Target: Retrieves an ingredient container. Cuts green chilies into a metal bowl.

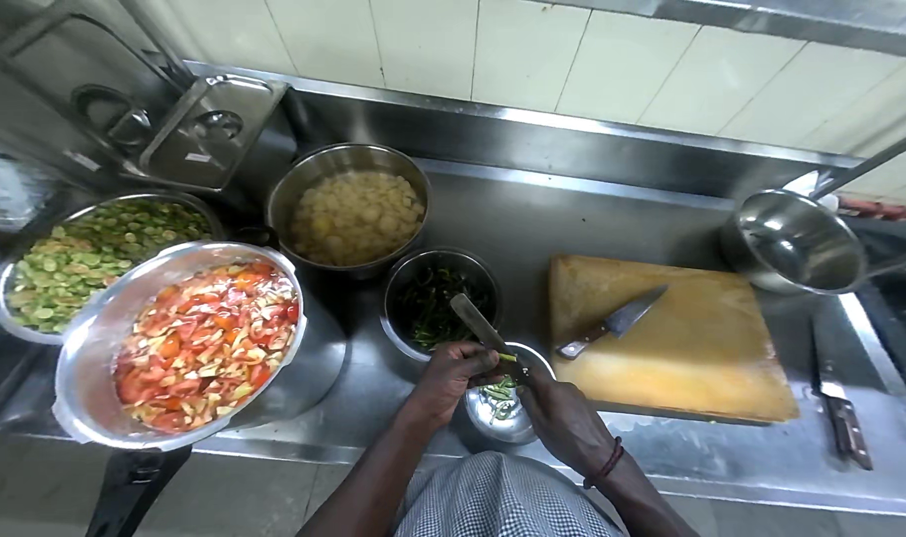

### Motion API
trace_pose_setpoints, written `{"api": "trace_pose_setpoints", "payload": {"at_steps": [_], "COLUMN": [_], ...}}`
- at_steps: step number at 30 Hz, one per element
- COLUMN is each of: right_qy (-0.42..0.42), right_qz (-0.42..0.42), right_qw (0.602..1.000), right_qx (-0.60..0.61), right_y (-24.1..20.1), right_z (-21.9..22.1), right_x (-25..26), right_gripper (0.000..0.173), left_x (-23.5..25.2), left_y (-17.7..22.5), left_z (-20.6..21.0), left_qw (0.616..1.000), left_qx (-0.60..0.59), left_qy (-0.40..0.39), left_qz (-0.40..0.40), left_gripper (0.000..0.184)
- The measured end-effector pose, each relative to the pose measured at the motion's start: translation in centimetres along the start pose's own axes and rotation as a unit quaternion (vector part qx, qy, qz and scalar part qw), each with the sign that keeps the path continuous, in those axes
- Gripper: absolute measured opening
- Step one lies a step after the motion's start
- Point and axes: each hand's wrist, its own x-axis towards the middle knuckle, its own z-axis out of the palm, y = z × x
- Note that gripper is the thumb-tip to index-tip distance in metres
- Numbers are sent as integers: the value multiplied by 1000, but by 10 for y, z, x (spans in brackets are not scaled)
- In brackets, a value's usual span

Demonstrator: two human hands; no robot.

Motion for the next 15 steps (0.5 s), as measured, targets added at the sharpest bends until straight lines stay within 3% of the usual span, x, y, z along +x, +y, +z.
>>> {"api": "trace_pose_setpoints", "payload": {"at_steps": [10,15], "right_qy": [66,104], "right_qz": [-40,-41], "right_qw": [994,990], "right_qx": [75,90], "right_y": [0,6], "right_z": [15,17], "right_x": [5,6], "right_gripper": [31,31], "left_x": [4,1], "left_y": [-8,-11], "left_z": [-1,3], "left_qw": [993,991], "left_qx": [-105,-130], "left_qy": [-40,21], "left_qz": [-39,-2], "left_gripper": [15,12]}}
